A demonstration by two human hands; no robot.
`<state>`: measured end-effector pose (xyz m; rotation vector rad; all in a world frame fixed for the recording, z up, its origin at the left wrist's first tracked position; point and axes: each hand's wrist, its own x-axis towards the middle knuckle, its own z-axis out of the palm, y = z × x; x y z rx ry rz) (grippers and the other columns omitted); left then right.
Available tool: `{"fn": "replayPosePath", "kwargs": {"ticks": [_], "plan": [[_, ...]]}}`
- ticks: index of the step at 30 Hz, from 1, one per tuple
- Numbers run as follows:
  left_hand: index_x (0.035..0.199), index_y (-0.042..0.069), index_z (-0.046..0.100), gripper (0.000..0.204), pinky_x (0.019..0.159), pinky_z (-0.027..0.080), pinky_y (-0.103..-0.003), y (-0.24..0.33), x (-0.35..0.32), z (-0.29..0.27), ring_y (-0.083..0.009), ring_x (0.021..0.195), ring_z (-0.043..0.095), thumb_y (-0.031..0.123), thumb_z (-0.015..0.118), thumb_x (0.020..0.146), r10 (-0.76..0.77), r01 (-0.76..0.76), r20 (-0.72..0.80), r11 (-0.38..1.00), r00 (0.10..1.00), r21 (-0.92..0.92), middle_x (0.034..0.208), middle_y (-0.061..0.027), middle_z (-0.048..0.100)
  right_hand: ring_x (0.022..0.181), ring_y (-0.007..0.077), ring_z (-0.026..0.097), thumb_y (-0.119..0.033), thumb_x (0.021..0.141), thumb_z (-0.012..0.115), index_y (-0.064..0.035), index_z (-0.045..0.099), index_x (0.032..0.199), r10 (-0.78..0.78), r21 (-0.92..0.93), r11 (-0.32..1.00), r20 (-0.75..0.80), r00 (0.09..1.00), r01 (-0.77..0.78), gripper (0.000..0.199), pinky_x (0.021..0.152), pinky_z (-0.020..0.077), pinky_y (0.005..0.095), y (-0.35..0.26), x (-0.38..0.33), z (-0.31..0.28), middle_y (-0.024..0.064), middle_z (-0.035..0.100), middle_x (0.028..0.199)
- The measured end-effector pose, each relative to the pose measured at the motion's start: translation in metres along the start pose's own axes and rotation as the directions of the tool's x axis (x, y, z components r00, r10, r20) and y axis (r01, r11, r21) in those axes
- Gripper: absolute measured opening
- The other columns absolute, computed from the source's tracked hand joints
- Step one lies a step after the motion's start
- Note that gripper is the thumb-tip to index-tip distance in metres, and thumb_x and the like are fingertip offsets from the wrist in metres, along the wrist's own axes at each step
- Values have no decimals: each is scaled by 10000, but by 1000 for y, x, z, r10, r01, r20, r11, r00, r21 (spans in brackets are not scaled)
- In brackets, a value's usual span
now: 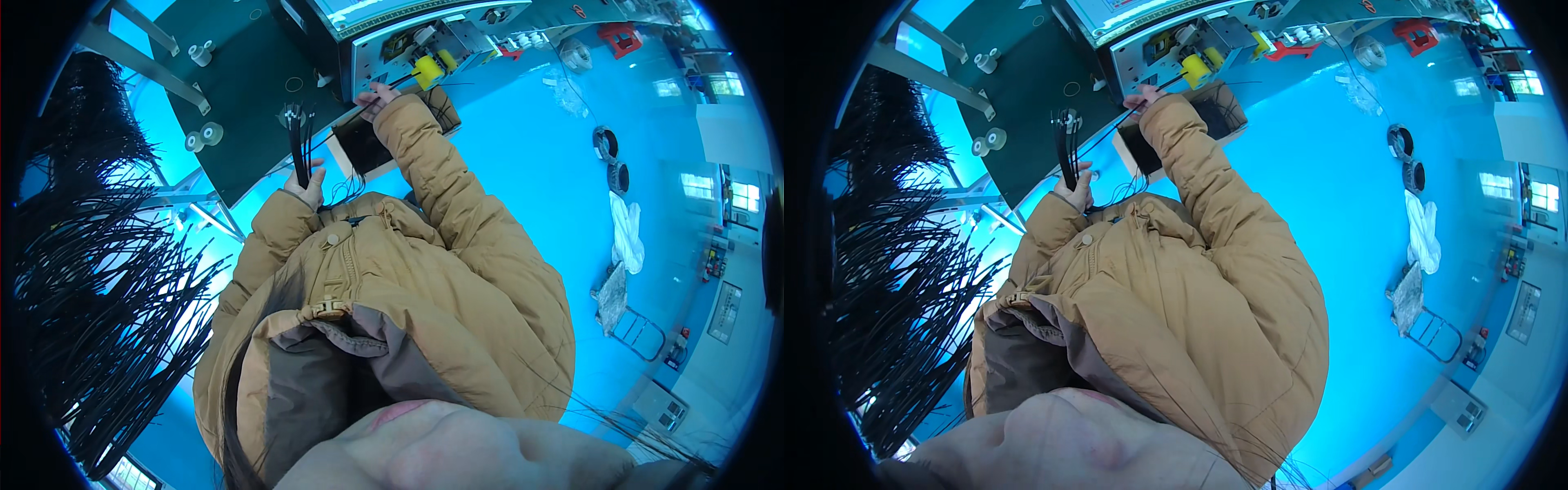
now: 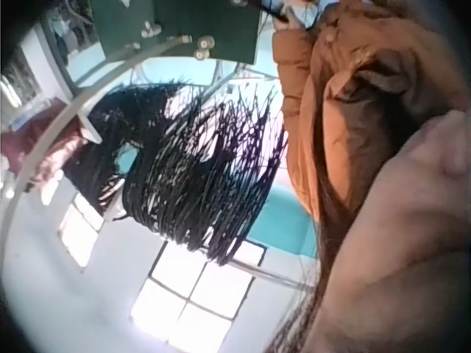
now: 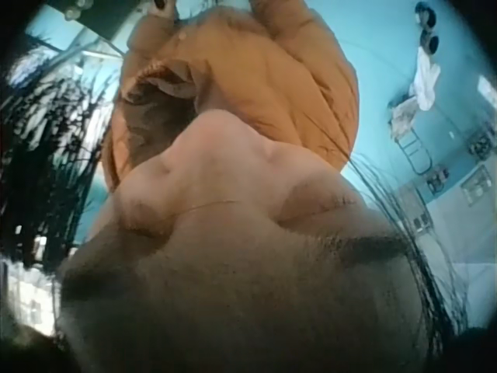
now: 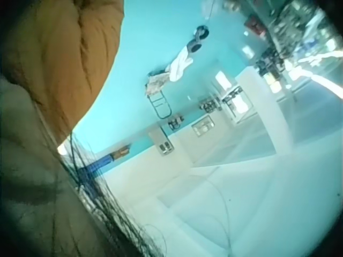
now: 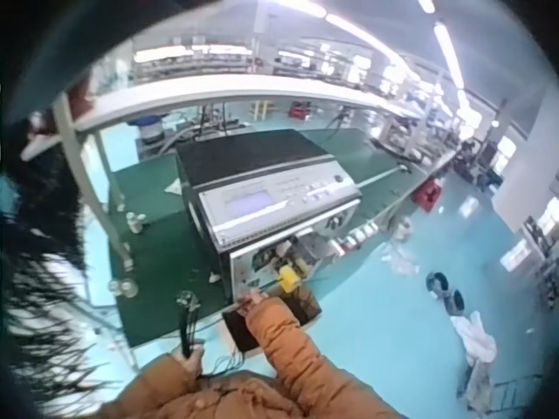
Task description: The person presses buttons on a machine control panel, feeds wires from a box into the machine, wraps tape around bundles of processed wires, and hangs the bundled wires on an overhead rack.
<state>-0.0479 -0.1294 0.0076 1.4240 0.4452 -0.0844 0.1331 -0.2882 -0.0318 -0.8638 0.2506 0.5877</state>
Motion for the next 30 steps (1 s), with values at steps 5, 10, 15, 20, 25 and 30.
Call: {"fn": "replayPosePath", "kwargs": {"ticks": [5,10,15,20,25,30], "plan": [[1124,60,359,384,326,290,-242,4,2,2,-91,324,325,229,480,801,1,3,-33,993,999,122,428,0,344,577,204,537,-230,823,394,-60,434,922,-76,-103,993,-189,979,57,200,507,421,307,-1,5,-3,82,521,591],[1101,97,396,351,299,283,-235,-2,3,3,-86,323,364,179,510,780,-2,12,-128,997,992,78,475,9,386,628,189,528,-223,830,375,-77,459,897,-139,-232,967,-118,983,109,181,583,418,286,5,-11,-8,56,511,605],[1003,64,458,259,295,276,-232,-17,2,-6,-76,319,357,216,487,795,4,-2,-140,1000,990,15,469,19,373,653,167,531,-242,839,332,-71,482,915,-65,-881,472,-24,998,10,239,626,410,262,4,-32,9,38,570,703],[911,48,500,236,301,279,-227,-12,2,2,-64,317,330,256,472,803,-23,20,-46,998,999,-64,464,31,352,724,168,536,-203,827,321,-66,494,882,-193,-965,244,54,980,101,228,671,405,269,3,-47,-4,14,589,744],[920,44,502,244,318,294,-220,-12,5,2,-64,333,332,258,454,813,-26,27,8,999,1000,-17,476,21,362,709,173,539,-172,835,290,-50,481,841,-294,-969,40,222,930,244,226,673,409,269,5,-44,-13,28,584,740],[939,44,502,256,336,311,-214,-9,6,7,-68,347,350,261,440,819,-55,54,43,998,998,18,491,9,386,699,161,537,-174,839,285,-42,472,835,-64,-782,621,19,998,55,229,674,411,260,18,-29,-43,59,580,760]]}}
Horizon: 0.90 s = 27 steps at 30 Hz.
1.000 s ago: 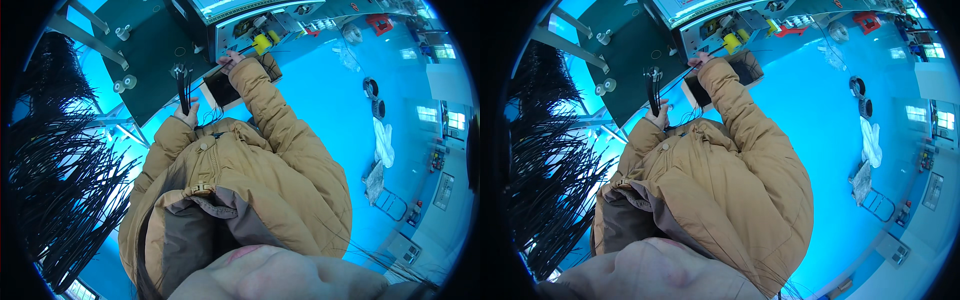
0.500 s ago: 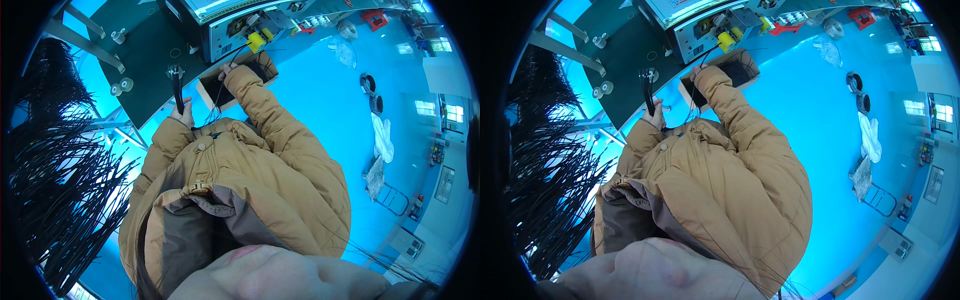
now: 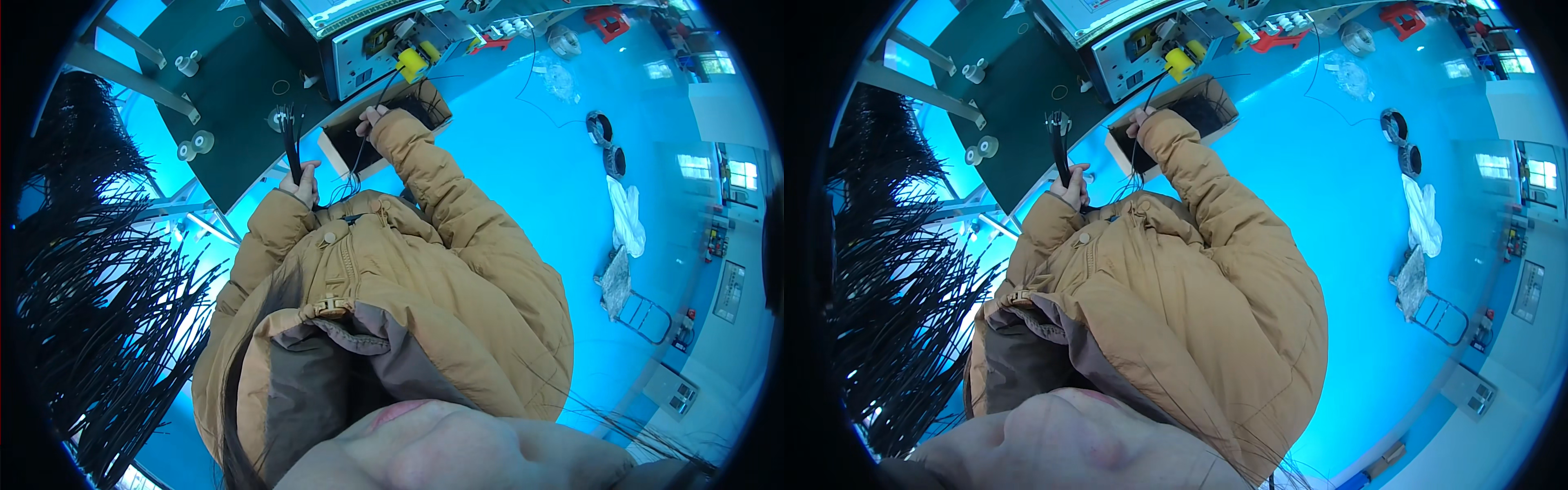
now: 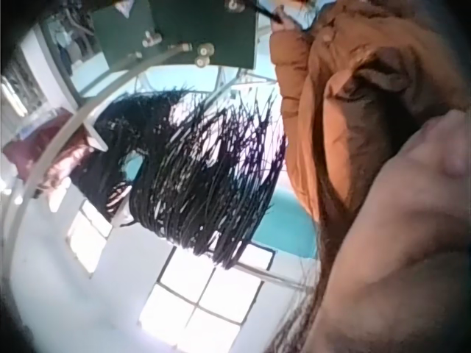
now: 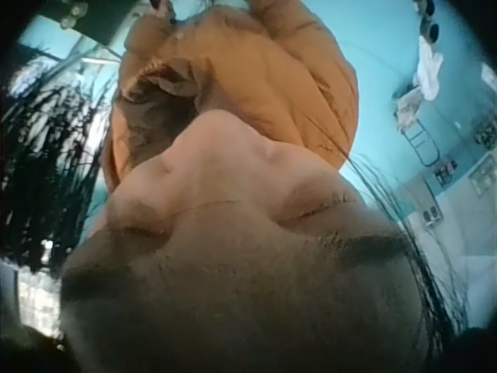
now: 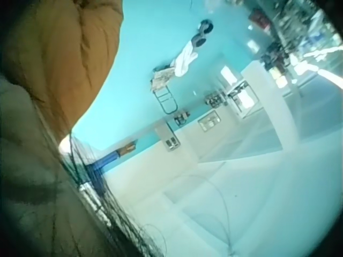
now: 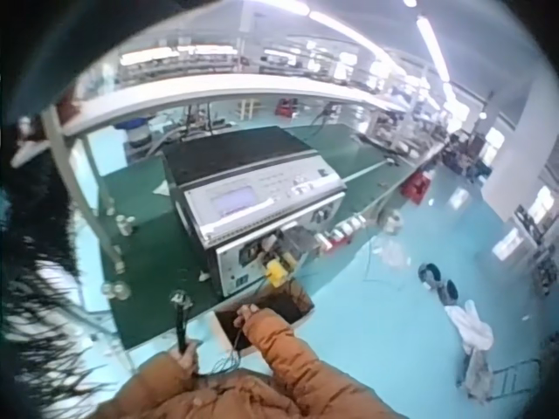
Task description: The person presses buttons on a machine control panel, feeds wires from a box into the machine, wraps tape around bundles of processed wires, and hangs the bundled wires on an overhead rack.
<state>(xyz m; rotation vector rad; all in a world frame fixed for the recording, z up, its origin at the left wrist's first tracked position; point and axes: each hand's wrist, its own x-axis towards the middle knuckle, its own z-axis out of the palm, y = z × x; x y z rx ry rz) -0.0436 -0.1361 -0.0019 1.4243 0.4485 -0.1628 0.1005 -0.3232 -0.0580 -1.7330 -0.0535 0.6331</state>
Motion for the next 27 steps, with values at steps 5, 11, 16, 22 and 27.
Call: {"fn": "replayPosePath", "kwargs": {"ticks": [5,11,16,22,27], "plan": [[997,28,478,279,381,341,-212,-3,5,-5,-73,413,384,242,395,840,-25,24,21,998,999,51,574,-22,446,685,191,541,-168,806,365,-58,483,852,21,-306,952,140,990,23,168,646,422,288,-25,-32,26,66,551,779],[1081,37,439,365,438,367,-199,1,10,-5,-70,582,411,302,400,833,9,-8,-29,999,1000,39,881,-59,516,628,251,528,-191,703,468,-118,498,873,-189,-532,461,723,665,710,187,550,430,359,-46,-74,59,61,501,737],[961,29,500,338,455,376,-200,-5,12,-10,-69,564,420,325,411,824,-45,43,35,998,998,45,729,-35,532,607,249,526,-247,729,468,-141,490,944,-146,-584,181,780,609,791,241,544,426,356,-51,-78,70,53,519,769],[815,34,493,317,491,408,-234,-26,13,-19,-114,504,463,343,423,815,187,-184,90,982,978,-35,583,-31,480,645,197,546,-289,753,477,-110,447,1072,38,-674,603,558,829,426,367,581,437,302,-69,-58,49,77,548,887],[817,24,448,301,407,369,-256,-6,2,-11,-115,396,391,320,395,830,19,-12,51,990,999,-138,499,-18,377,888,196,490,-231,776,478,-116,378,1110,146,395,908,12,989,-139,367,662,421,328,-11,11,24,92,515,986]]}}
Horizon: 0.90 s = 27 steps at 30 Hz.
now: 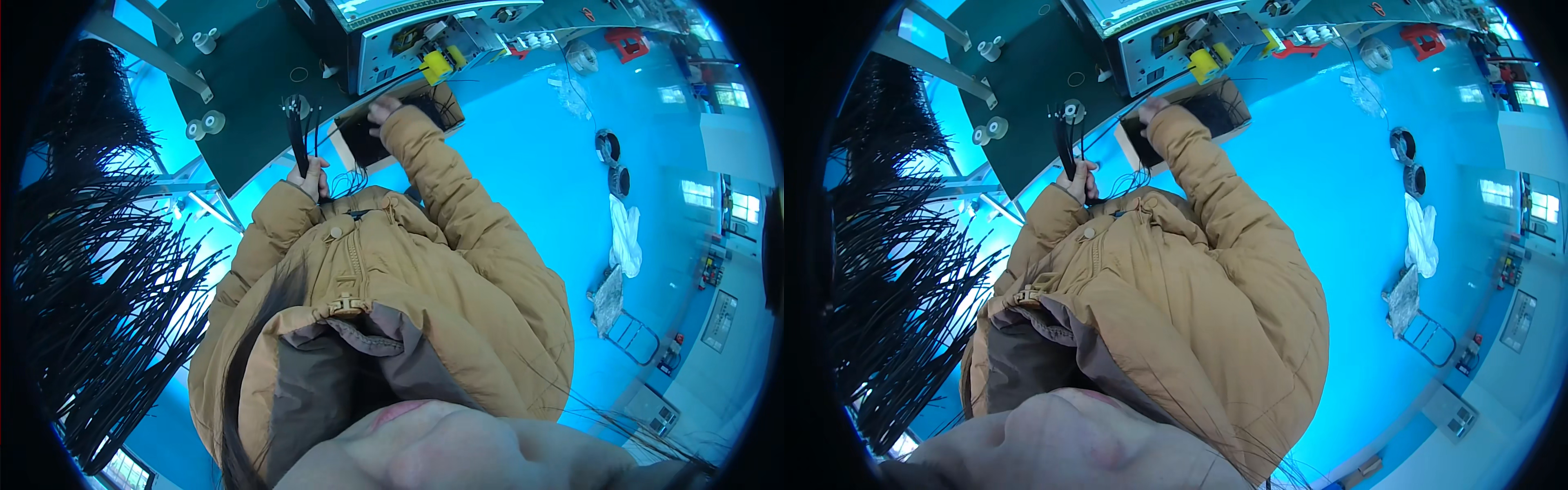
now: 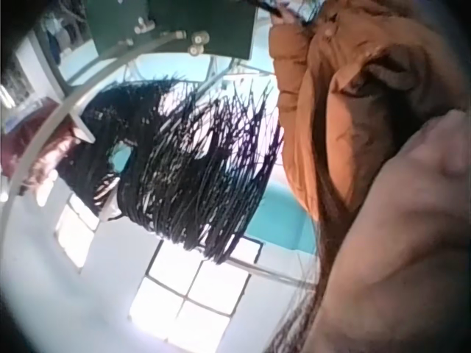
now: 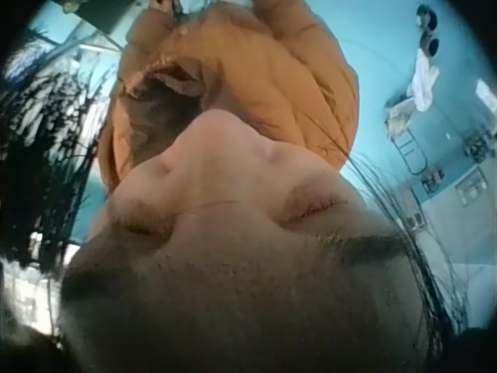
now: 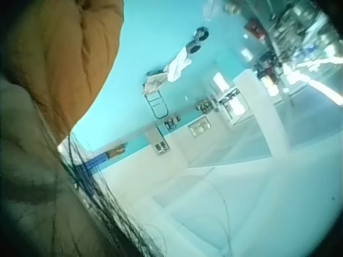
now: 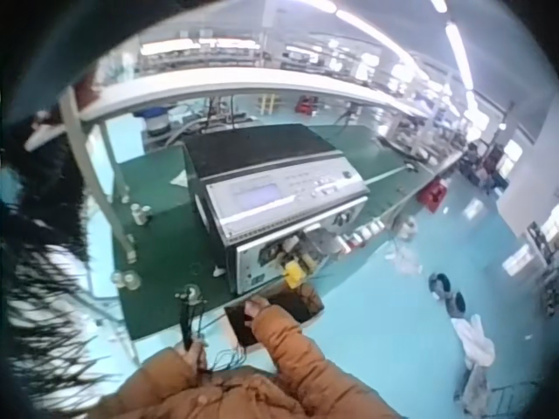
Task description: The person presses buttons on a machine control panel, feeds wires from a box into the machine, wraps tape around bundles of processed wires, and hangs the bundled wires on an overhead rack.
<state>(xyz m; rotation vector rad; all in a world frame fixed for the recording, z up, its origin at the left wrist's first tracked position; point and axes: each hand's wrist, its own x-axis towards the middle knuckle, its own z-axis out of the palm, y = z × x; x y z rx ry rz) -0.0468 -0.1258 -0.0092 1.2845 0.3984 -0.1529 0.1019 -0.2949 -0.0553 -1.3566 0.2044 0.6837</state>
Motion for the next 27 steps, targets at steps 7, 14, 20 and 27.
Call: {"fn": "replayPosePath", "kwargs": {"ticks": [7,14,20,27], "plan": [[870,15,447,318,364,322,-242,-6,1,-3,-93,375,348,325,383,833,44,-44,-2,998,999,47,489,-6,353,840,227,502,-250,815,417,-99,349,1079,-54,478,878,58,997,20,312,643,427,382,-41,3,-1,109,526,927],[893,-1,462,335,344,297,-224,8,-10,10,-79,359,340,322,409,825,63,-53,-89,993,994,101,480,2,361,668,185,536,-214,852,335,-52,461,898,-59,253,965,-63,996,74,211,606,430,298,-29,3,6,70,541,699],[826,-4,489,330,378,329,-230,-2,-1,4,-93,396,414,323,450,808,3,2,-31,989,1000,146,478,0,380,637,165,523,-213,843,361,-39,471,876,-85,164,982,-68,994,96,208,588,418,259,-36,-13,4,60,531,670],[805,-9,489,371,449,369,-242,-20,5,0,-160,521,515,360,452,798,86,-86,24,996,996,4,482,-27,388,648,144,525,-206,826,410,-34,472,919,-68,-316,943,138,988,109,205,610,427,244,-10,-6,4,60,559,714]]}}
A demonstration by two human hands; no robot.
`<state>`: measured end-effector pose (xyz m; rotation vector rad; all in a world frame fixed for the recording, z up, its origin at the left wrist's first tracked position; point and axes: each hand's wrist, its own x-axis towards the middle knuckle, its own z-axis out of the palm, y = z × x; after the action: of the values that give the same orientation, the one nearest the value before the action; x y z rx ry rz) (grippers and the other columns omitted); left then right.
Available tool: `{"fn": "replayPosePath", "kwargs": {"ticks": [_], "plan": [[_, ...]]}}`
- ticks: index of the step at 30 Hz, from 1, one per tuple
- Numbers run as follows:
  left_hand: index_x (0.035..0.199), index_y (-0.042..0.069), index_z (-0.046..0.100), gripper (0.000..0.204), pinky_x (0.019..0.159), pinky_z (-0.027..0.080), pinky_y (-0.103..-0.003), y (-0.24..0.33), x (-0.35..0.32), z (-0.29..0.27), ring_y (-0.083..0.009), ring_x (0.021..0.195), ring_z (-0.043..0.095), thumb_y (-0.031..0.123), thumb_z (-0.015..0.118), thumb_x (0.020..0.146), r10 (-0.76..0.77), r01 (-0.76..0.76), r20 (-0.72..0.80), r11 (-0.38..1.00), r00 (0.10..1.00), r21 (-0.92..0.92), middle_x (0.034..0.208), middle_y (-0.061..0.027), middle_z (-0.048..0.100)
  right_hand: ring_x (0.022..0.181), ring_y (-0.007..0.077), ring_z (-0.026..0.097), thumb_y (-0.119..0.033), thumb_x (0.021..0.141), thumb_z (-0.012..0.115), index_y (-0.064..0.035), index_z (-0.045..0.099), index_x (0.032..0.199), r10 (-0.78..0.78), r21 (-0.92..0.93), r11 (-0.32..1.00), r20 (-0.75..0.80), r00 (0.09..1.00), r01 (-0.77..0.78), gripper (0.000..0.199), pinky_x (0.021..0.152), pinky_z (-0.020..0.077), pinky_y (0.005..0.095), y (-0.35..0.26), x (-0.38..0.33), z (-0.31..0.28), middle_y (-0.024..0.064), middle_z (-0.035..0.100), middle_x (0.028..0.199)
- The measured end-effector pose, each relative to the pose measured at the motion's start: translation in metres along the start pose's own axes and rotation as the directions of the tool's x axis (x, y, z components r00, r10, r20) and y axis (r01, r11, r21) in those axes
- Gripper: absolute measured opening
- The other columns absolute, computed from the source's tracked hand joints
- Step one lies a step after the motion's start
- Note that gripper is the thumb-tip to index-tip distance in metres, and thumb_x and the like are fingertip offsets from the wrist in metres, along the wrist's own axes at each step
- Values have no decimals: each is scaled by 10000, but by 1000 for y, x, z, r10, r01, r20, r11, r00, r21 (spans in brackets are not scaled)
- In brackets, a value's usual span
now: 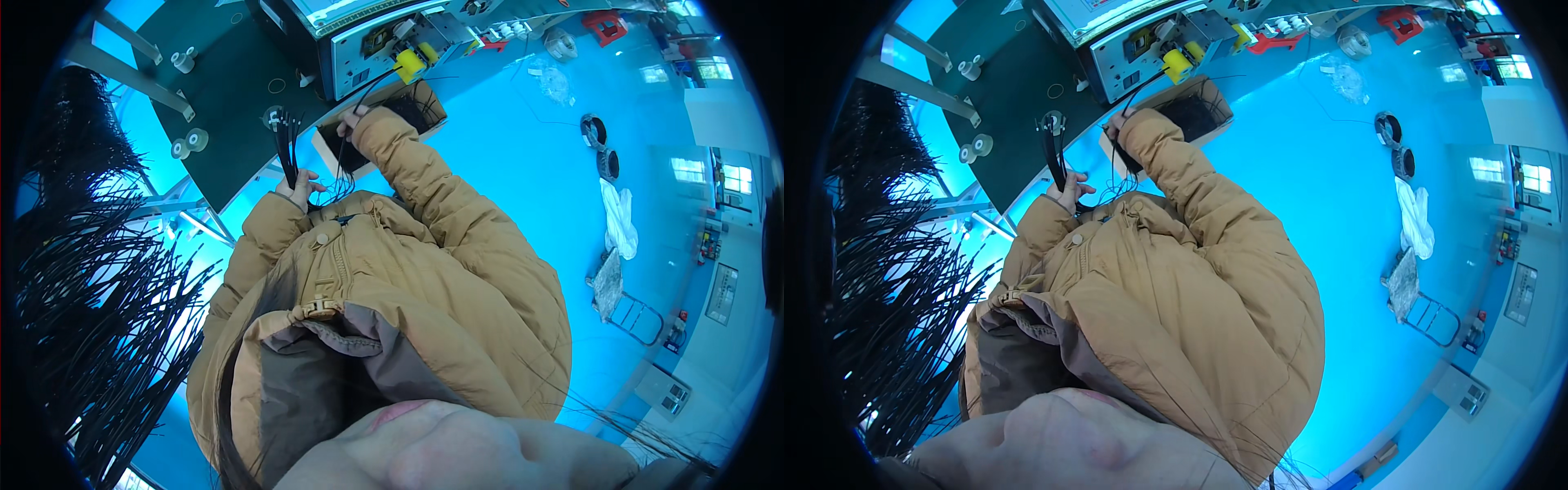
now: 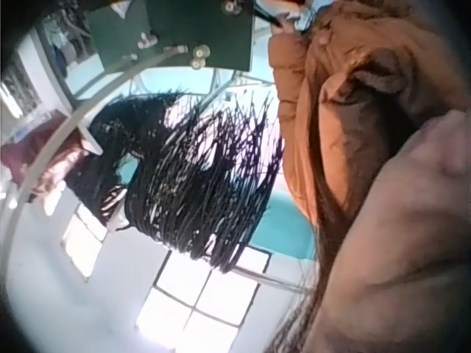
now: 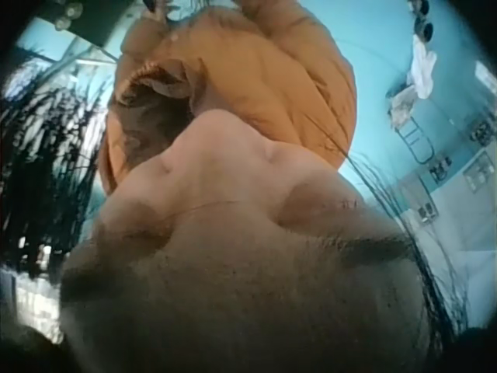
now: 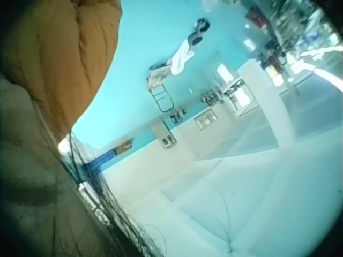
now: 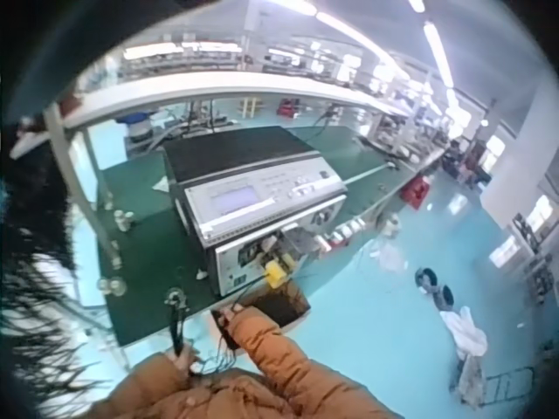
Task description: The person presses buttons on a machine control panel, feeds wires from a box into the machine, wraps tape around bundles of processed wires, and hangs the bundled wires on an overhead rack.
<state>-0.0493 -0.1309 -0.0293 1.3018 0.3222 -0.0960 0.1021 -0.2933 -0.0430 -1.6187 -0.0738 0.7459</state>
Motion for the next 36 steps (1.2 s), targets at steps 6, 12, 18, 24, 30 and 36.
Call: {"fn": "replayPosePath", "kwargs": {"ticks": [6,12,18,24,30,36], "plan": [[818,-15,494,385,456,386,-246,3,-1,0,-158,500,514,367,451,797,-47,48,-23,997,999,62,482,-22,392,630,154,520,-194,844,356,-15,464,902,-204,-90,976,-33,978,200,217,603,429,253,13,-2,-6,80,560,711],[861,-14,499,394,491,442,-254,9,-2,-2,-138,493,520,368,421,809,-108,113,-43,982,993,151,486,-34,398,613,185,523,-219,856,278,-9,453,859,-92,216,967,-213,973,138,274,610,427,276,8,-3,-10,93,545,640],[988,-5,457,411,637,475,-295,16,0,5,-187,678,562,364,380,825,-101,98,50,994,994,51,680,-105,535,610,199,533,-206,835,312,-43,469,833,-128,-214,970,-59,990,112,226,575,435,303,9,-40,4,66,552,627],[1086,-13,373,449,765,433,-313,14,12,5,-226,942,491,354,363,827,-151,151,7,988,989,-39,1002,-152,497,611,286,515,-232,783,406,-112,498,851,-428,-663,227,590,685,713,166,552,416,369,-15,-88,33,112,539,645],[1004,-3,430,391,744,432,-303,18,10,8,-213,885,517,342,362,832,-101,102,17,994,995,-46,976,-147,516,599,316,509,-323,791,383,-112,529,900,-95,-812,360,458,884,459,278,581,400,408,-34,-90,57,134,543,681],[794,11,448,342,618,459,-291,16,0,6,-199,706,557,349,397,821,25,-30,-58,996,998,-87,674,-88,535,628,276,542,-353,777,427,-103,516,945,-95,-718,486,524,846,499,314,611,426,339,-40,-81,34,121,562,722]]}}
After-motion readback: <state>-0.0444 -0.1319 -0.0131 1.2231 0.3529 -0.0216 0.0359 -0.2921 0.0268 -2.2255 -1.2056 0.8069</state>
